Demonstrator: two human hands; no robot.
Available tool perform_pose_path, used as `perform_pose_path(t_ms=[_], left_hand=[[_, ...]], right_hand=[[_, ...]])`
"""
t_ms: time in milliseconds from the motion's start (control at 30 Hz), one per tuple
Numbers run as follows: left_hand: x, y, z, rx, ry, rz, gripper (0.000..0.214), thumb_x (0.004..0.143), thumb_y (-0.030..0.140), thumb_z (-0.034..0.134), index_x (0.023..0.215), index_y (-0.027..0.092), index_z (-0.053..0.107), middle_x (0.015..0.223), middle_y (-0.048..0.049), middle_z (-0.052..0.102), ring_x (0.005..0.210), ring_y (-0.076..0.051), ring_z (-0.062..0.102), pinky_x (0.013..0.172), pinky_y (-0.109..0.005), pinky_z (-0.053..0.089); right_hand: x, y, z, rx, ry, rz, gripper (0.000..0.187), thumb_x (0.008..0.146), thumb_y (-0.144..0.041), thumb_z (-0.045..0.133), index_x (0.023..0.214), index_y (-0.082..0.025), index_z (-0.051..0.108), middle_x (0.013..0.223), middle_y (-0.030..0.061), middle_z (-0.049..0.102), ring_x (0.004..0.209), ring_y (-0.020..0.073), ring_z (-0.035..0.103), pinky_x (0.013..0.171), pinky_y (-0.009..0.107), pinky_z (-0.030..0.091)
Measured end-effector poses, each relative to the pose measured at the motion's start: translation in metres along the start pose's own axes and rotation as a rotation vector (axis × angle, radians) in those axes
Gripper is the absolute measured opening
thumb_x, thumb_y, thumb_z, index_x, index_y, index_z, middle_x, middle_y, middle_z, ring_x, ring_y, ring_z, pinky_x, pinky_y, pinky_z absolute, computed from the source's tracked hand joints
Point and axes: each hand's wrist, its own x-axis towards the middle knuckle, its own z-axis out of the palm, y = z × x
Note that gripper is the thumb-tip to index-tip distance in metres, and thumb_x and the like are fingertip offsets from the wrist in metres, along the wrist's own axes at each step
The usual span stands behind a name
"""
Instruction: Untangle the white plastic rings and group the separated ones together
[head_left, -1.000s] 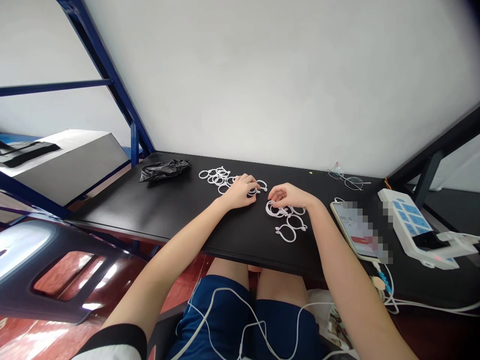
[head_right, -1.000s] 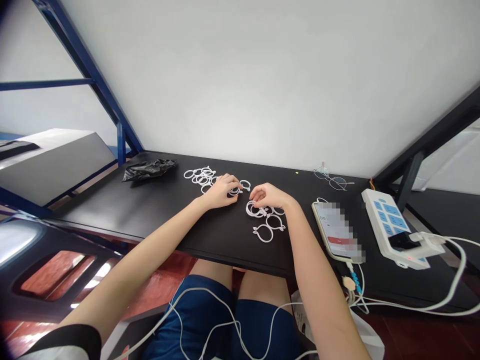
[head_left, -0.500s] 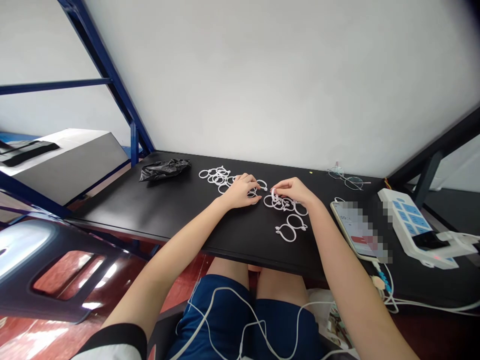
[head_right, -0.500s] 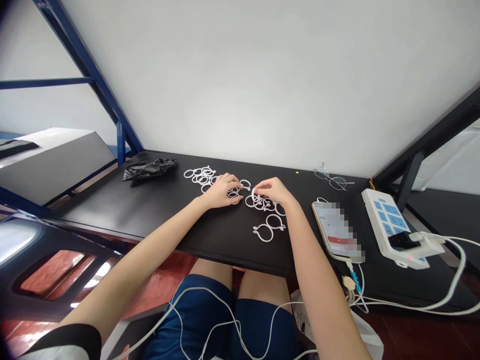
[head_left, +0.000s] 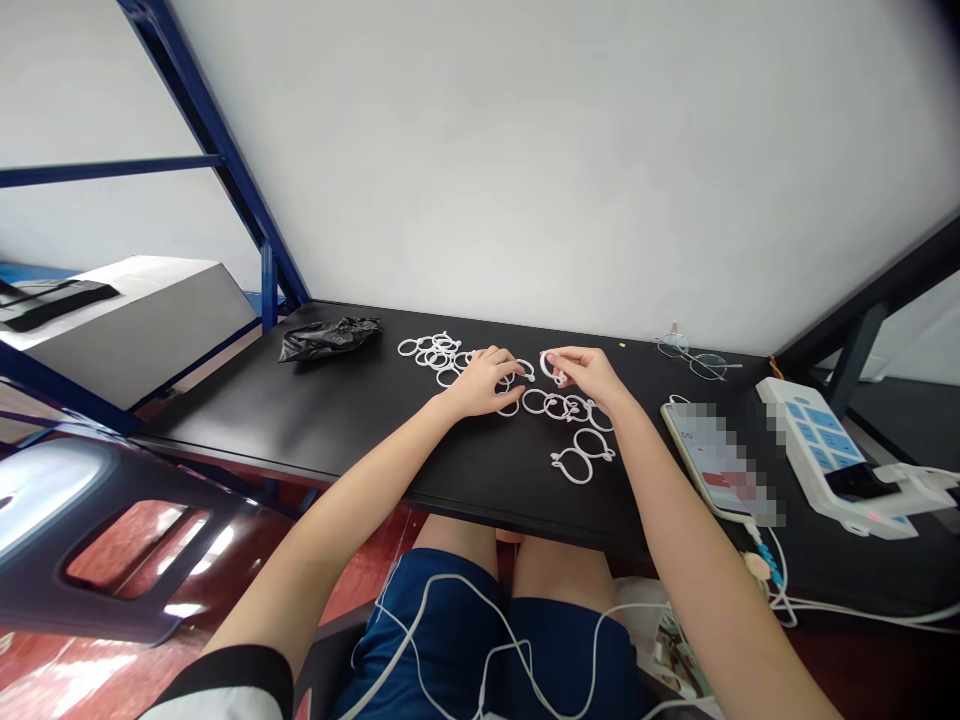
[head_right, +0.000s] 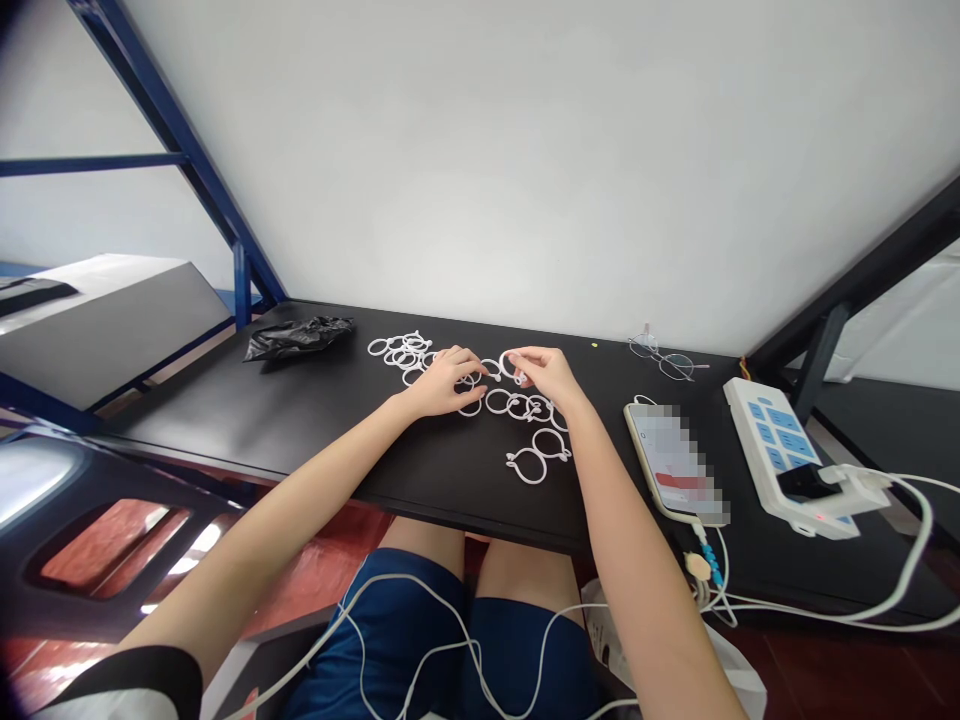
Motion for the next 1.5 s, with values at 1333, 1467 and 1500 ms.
perform_pose_path(t_ms=[1333,1467,1500], left_hand=[[0.003,0.003,-0.001,0.090,0.291,-0.023,0.026,0.072,0.036,0.069,0.087,0.017,0.059,0.081,-0.0026,0.060,0.073,-0.016,0.057,0.076,-0.032,0.043],[0.003,0.003,-0.001,0.050,0.295,-0.049,0.027,0.072,0.036,0.071,0.085,0.017,0.058,0.079,-0.0014,0.058,0.072,-0.015,0.057,0.076,-0.032,0.043],[0.003,0.002,-0.001,0.034,0.296,-0.047,0.027,0.072,0.037,0.072,0.085,0.017,0.058,0.079,-0.0011,0.058,0.071,-0.014,0.057,0.076,-0.032,0.043]], right_hand=[[-0.009,-0.013,0.008,-0.137,-0.135,-0.160,0.028,0.063,-0.037,0.080,0.081,-0.016,0.074,0.079,0.0082,0.073,0.081,0.0250,0.069,0.063,0.032,0.057],[-0.009,-0.013,0.009,-0.152,-0.087,-0.168,0.028,0.062,-0.040,0.080,0.077,-0.017,0.074,0.075,0.0082,0.073,0.077,0.0253,0.070,0.065,0.034,0.057],[-0.009,-0.012,0.009,-0.148,-0.085,-0.162,0.029,0.062,-0.040,0.081,0.077,-0.017,0.074,0.075,0.0083,0.073,0.077,0.0255,0.070,0.064,0.034,0.057]])
